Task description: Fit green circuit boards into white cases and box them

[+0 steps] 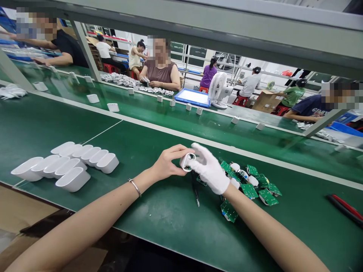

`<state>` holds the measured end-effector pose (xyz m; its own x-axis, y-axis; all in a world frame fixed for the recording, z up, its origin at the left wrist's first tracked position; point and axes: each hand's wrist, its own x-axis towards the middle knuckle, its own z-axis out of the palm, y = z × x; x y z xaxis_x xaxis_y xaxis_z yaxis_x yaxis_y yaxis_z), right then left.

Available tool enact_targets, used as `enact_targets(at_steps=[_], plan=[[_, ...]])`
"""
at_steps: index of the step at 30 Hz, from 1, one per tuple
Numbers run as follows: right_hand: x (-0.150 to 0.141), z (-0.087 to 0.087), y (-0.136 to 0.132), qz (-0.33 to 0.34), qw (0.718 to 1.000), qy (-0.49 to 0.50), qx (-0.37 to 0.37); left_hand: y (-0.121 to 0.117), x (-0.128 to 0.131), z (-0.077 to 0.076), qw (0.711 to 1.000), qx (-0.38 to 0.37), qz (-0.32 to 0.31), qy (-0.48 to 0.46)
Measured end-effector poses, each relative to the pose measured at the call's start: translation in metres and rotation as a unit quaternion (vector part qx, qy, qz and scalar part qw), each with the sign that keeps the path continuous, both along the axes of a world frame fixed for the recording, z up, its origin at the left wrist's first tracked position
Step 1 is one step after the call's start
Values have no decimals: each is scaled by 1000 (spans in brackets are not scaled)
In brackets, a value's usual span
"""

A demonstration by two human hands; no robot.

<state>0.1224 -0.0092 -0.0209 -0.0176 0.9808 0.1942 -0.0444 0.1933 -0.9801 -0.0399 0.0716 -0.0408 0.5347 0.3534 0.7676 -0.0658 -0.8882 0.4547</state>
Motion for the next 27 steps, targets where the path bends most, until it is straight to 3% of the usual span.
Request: enact_targets(at_steps=[5, 9, 12, 16, 19, 23, 25, 27], plan=[[-5, -7, 4, -17, 997, 52, -53, -2, 3, -1, 1000, -27, -11, 9], [1, -7, 5, -34, 997, 15, -71, 1, 4, -4, 998, -51, -18, 34], [8, -6, 3, -40, 989, -125, -67, 1, 3, -7, 990, -116, -28, 72], [13, -9, 4, -72, 913, -398, 54, 2, 0, -8, 953, -284, -47, 97], [9, -11, 7, -87, 899, -416, 101, 6, -4, -8, 925, -371, -73, 42], [7, 3, 6, -86, 908, -409, 22, 6, -9, 3, 918, -372, -125, 53], [14, 17, 11, -43, 913, -405, -8, 2, -13, 16, 926, -349, -96, 108], [28, 32, 26, -30, 896, -442, -35, -5, -20, 32, 926, -287, 51, 242]])
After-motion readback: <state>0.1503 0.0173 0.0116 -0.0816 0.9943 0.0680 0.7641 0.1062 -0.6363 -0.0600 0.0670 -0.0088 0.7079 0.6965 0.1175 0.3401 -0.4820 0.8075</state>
